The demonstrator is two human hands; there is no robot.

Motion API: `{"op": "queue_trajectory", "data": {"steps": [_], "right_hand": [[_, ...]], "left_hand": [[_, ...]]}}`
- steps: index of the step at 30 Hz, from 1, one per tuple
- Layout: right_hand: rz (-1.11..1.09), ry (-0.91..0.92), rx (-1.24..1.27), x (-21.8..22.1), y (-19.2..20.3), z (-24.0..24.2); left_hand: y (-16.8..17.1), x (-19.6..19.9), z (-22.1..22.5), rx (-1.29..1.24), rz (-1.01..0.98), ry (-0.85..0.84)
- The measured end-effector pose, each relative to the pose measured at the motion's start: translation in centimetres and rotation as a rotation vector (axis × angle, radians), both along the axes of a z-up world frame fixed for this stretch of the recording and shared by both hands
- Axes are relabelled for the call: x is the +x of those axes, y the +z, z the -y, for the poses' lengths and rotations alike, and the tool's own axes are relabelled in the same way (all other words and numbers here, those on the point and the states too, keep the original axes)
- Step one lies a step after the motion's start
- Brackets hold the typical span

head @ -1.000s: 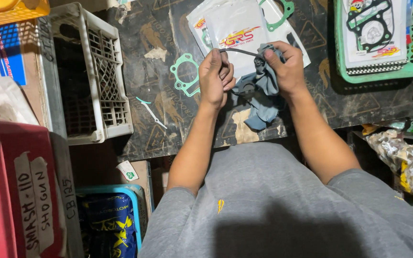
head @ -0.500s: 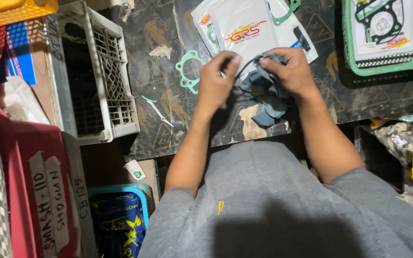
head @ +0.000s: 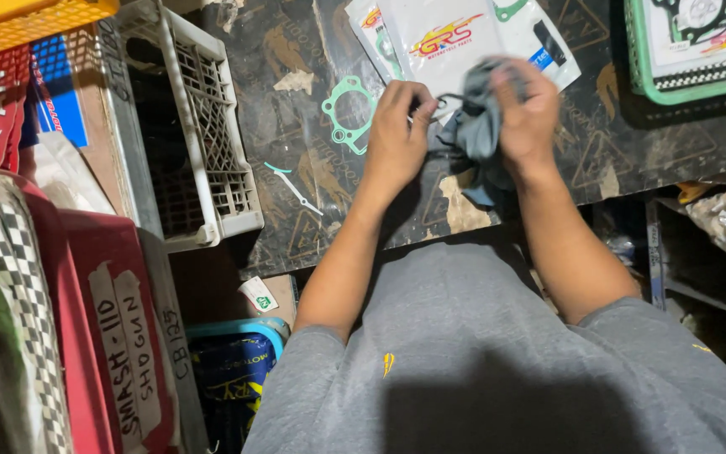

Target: Cleaning motorcycle engine gaskets and their plastic packaging using a cloth.

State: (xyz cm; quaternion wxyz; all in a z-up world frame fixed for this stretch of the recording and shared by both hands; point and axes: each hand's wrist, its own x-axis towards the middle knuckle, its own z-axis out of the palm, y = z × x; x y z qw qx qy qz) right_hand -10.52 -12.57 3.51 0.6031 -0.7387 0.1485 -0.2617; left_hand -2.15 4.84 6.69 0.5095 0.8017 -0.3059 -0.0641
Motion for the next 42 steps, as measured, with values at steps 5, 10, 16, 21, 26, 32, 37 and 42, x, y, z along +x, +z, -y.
{"op": "queue_trajectory", "data": {"steps": [5, 10, 16, 21, 26, 32, 37, 42], "right_hand": [[0.290, -0.193, 0.305, -1.6, 1.9, -3.9], [0.296, -0.072, 0.430, -1.8, -0.7, -6.6], [0.122, -0.092, 0.689, -1.2, -0.5, -6.7], [0.085, -0.137, 0.662, -0.6, -1.7, -5.5], [-0.019, -0.120, 0.774, -0.8, -2.0, -5.1], [-0.002, -0.014, 0.887, -0.5, -0.9, -5.3], [-0.074, 0.027, 0.772, 0.0, -1.1, -4.7], [-0.125, 0.074, 0.341, 0.6, -1.8, -3.7]], "left_hand": [[-1.7, 0.9, -0.6, -0.101, -0.295, 0.191], [-2.3, 0.9, -1.1, -0.346, -0.564, 0.206], [-1.5, -0.2, -0.5, -0.358, -0.588, 0.222], [-2.8, -0.6, 0.0, -0.450, -0.315, 0.109], [-4.0, -0.4, -0.1, -0.433, -0.422, 0.137], [-3.5, -0.9, 0.3, -0.380, -0.475, 0.214], [-2.7, -1.4, 1.0, -0.233, -0.340, 0.178], [-3.1, -1.2, 1.4, -0.255, -0.342, 0.158]]}}
